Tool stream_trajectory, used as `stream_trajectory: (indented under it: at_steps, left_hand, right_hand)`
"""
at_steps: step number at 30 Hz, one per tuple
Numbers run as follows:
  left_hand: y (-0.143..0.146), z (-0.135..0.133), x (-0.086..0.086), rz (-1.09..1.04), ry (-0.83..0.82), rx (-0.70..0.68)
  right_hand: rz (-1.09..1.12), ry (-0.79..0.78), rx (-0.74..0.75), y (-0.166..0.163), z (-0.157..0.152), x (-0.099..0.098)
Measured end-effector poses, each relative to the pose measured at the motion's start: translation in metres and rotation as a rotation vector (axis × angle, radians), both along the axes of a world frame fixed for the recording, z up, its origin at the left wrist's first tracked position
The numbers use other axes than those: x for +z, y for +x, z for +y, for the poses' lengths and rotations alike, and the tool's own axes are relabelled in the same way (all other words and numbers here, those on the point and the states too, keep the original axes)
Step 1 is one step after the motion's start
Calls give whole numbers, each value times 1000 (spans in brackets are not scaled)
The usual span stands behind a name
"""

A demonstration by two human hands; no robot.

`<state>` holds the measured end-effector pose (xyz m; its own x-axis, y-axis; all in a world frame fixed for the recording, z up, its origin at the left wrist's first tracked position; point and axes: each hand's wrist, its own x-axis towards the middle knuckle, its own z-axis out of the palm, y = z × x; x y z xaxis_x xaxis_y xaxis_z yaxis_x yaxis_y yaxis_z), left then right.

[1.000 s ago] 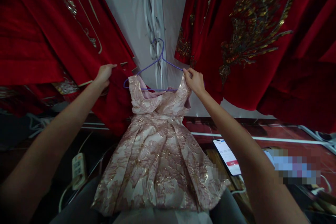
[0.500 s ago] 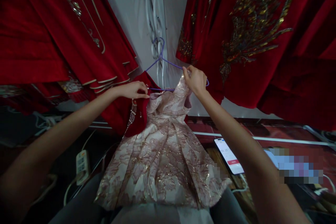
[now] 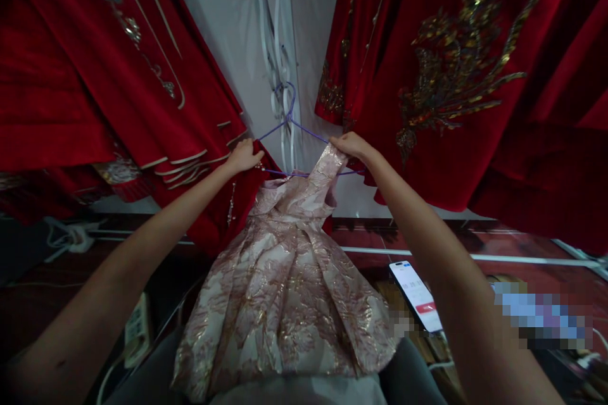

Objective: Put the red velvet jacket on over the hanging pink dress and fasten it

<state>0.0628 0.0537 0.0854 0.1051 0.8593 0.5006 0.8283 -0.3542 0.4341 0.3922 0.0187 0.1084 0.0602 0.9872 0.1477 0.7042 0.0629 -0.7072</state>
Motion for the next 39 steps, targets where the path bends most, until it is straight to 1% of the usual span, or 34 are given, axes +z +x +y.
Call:
stream_trajectory:
  at_steps: [2,3,4,5,7,8,9,11,14,15,17,20,23,25,28,30,31,32,33,35,37,39]
  left_hand:
    - [-3,5,2,40,-39,0]
    - [-4,8,4,72,-62,-6]
    - [-6,10,6,105,-82,-14]
    - [-8,12,8,132,-99,-25]
    - [-12,14,11,151,-117,-50]
    - [-14,15,13,144,-120,-67]
    - [-16,16,14,128,-121,-90]
    - [-18,16,18,70,-127,-167]
    - [-16,15,22,-115,-158,-317]
    - [-14,14,23,-182,-173,-349]
    - [-9,12,23,-273,-195,-365]
    - [-3,11,20,-307,-193,-335]
    - [2,9,17,-310,-158,-324]
    - [4,6,15,-272,-130,-305]
    - [5,-3,14,-120,-10,-210]
    - [5,-10,11,-28,101,-123]
    - [6,-12,9,-4,145,-88]
    - [6,-14,7,9,172,-64]
    - [7,-15,5,16,182,-52]
    - [9,-14,3,24,170,-57]
    - [9,-11,3,34,142,-81]
    - [7,-7,6,47,126,-99]
  right_hand:
    - [40,-225,212,-2,7,9]
    - [33,-291,324,-6,10,13]
    - [5,-315,418,-13,14,17]
    - [-43,-303,476,-22,18,20]
    - [-113,-208,545,-43,23,23]
    - [-124,-199,580,-54,25,23]
    - [-118,-223,635,-64,26,22]
    - [-74,-334,754,-78,27,19]
    - [-9,-516,913,-86,30,13]
    - [7,-559,944,-86,32,11]
    - [36,-637,962,-86,38,5]
    - [113,-769,950,-83,48,-3]
    - [206,-861,1018,-82,53,-9]
    - [217,-861,1060,-83,51,-9]
    - [175,-762,1086,-86,49,-4]
    - [109,-616,1050,-88,49,1]
    - [50,-508,992,-88,50,4]
    - [-30,-382,903,-87,51,6]
    - [-130,-246,783,-84,52,9]
    - [-309,-11,508,-76,53,12]
    - [-412,114,279,-66,49,15]
    - [-443,159,118,-55,41,17]
